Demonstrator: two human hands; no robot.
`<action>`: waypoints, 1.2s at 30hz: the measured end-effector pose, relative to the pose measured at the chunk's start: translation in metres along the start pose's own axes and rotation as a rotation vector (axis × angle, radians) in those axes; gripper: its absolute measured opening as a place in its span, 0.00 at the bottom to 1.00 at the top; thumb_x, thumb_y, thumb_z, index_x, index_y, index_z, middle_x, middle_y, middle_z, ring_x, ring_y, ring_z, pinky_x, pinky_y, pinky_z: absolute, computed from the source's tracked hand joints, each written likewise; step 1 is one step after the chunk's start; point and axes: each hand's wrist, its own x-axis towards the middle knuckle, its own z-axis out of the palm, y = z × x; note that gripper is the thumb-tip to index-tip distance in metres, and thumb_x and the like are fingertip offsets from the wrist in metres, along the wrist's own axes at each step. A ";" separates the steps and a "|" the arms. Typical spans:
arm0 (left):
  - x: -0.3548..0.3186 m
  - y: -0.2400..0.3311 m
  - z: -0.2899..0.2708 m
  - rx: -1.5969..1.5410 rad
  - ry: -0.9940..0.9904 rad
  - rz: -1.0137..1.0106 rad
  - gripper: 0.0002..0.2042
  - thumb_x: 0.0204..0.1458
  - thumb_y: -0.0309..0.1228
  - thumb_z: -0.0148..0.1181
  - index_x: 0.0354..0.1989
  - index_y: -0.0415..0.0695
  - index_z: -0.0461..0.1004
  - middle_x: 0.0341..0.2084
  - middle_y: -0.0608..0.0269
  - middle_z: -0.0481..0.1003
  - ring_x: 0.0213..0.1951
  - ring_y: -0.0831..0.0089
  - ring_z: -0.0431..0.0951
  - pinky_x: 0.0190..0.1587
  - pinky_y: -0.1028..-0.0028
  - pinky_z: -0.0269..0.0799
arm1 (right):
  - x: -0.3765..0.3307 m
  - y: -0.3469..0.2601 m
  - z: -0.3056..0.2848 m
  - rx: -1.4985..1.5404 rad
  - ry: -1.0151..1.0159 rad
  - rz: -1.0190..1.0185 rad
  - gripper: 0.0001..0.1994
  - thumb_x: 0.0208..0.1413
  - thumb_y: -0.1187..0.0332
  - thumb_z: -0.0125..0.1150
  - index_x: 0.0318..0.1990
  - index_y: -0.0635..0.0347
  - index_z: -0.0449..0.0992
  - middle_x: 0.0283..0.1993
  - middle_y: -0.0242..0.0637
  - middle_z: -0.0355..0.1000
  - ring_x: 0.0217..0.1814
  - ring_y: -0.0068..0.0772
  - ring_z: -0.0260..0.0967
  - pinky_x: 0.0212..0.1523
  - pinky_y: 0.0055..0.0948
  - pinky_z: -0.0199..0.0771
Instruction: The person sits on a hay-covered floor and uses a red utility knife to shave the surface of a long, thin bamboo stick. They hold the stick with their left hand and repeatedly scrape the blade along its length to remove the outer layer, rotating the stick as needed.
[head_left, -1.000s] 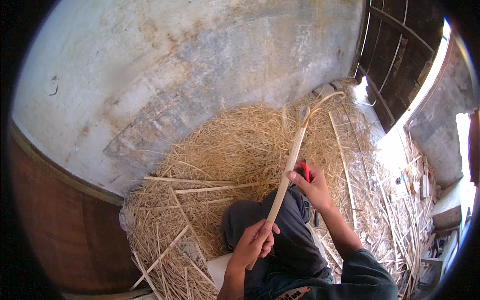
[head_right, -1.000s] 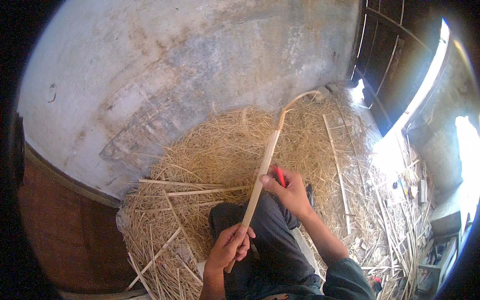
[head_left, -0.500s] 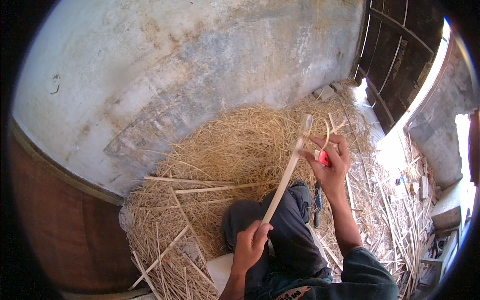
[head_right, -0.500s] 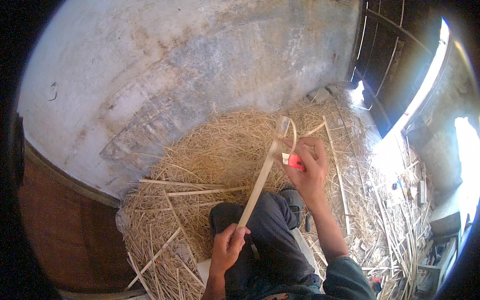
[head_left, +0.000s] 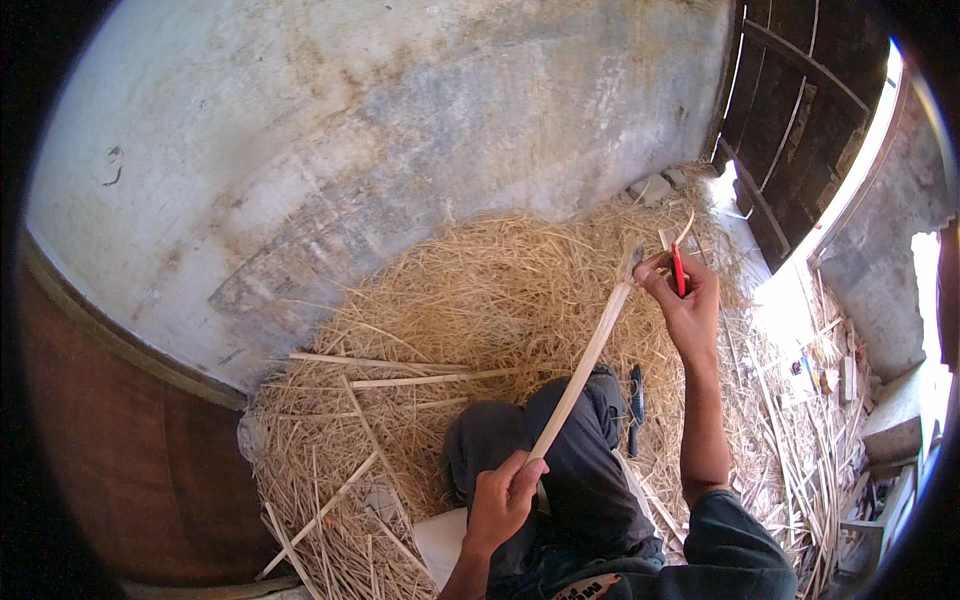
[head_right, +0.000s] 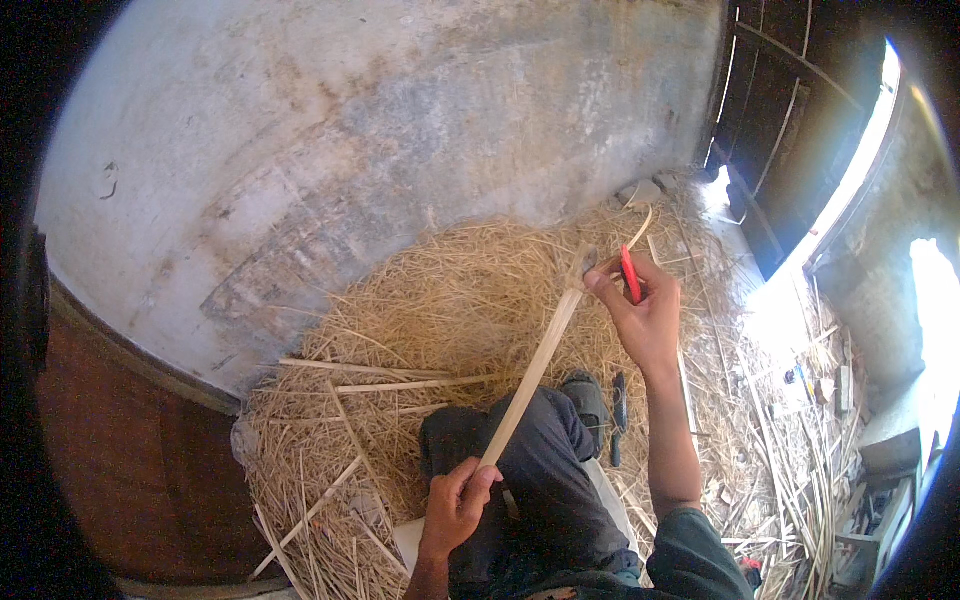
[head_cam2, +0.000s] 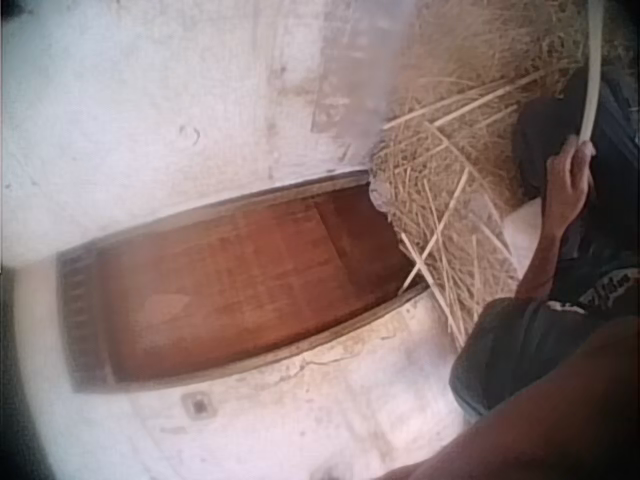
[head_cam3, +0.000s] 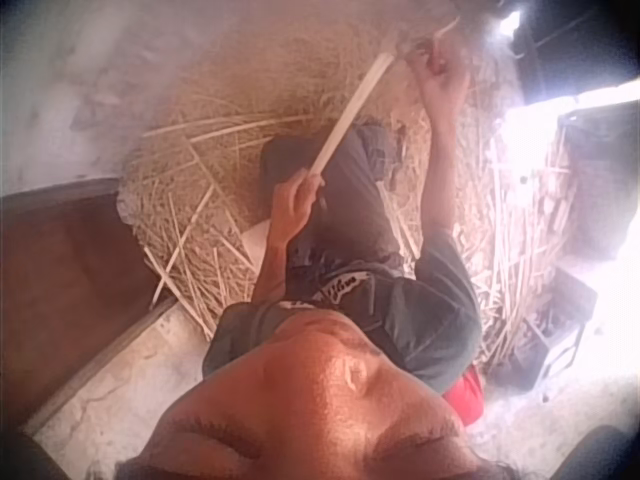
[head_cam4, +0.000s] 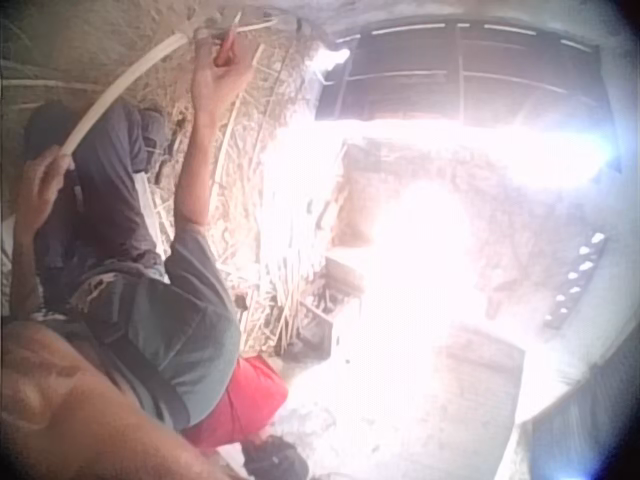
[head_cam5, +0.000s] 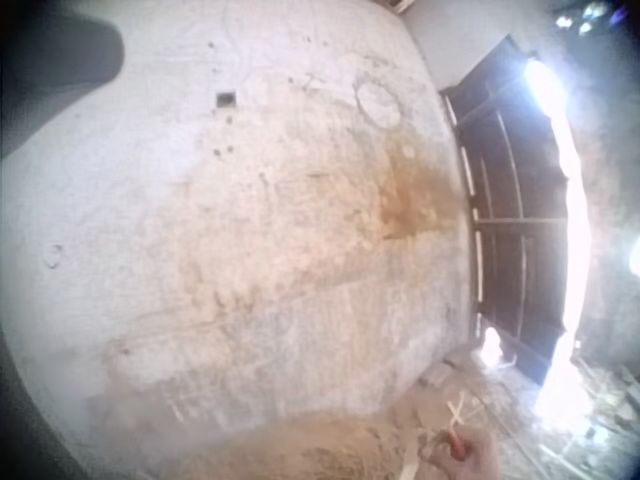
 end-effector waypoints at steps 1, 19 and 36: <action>0.000 -0.002 -0.001 0.002 -0.009 -0.010 0.14 0.72 0.37 0.56 0.40 0.38 0.79 0.17 0.64 0.68 0.20 0.81 0.65 0.25 0.73 0.60 | 0.001 0.000 0.000 0.015 -0.022 -0.004 0.08 0.56 0.70 0.75 0.38 0.65 0.84 0.29 0.32 0.77 0.37 0.21 0.72 0.39 0.26 0.70; 0.021 0.000 0.000 -0.629 -0.255 -0.303 0.18 0.76 0.42 0.46 0.44 0.38 0.74 0.16 0.76 0.56 0.16 0.85 0.56 0.18 0.79 0.55 | -0.062 0.028 0.015 0.218 -0.264 0.073 0.15 0.70 0.70 0.60 0.60 0.65 0.76 0.46 0.34 0.77 0.50 0.26 0.72 0.55 0.31 0.71; 0.009 0.011 0.005 -0.085 0.058 -0.015 0.14 0.68 0.39 0.63 0.38 0.38 0.78 0.18 0.67 0.67 0.23 0.84 0.65 0.25 0.74 0.60 | -0.063 0.002 0.036 0.352 -0.283 0.036 0.20 0.67 0.65 0.65 0.60 0.68 0.75 0.43 0.37 0.78 0.46 0.28 0.77 0.50 0.32 0.76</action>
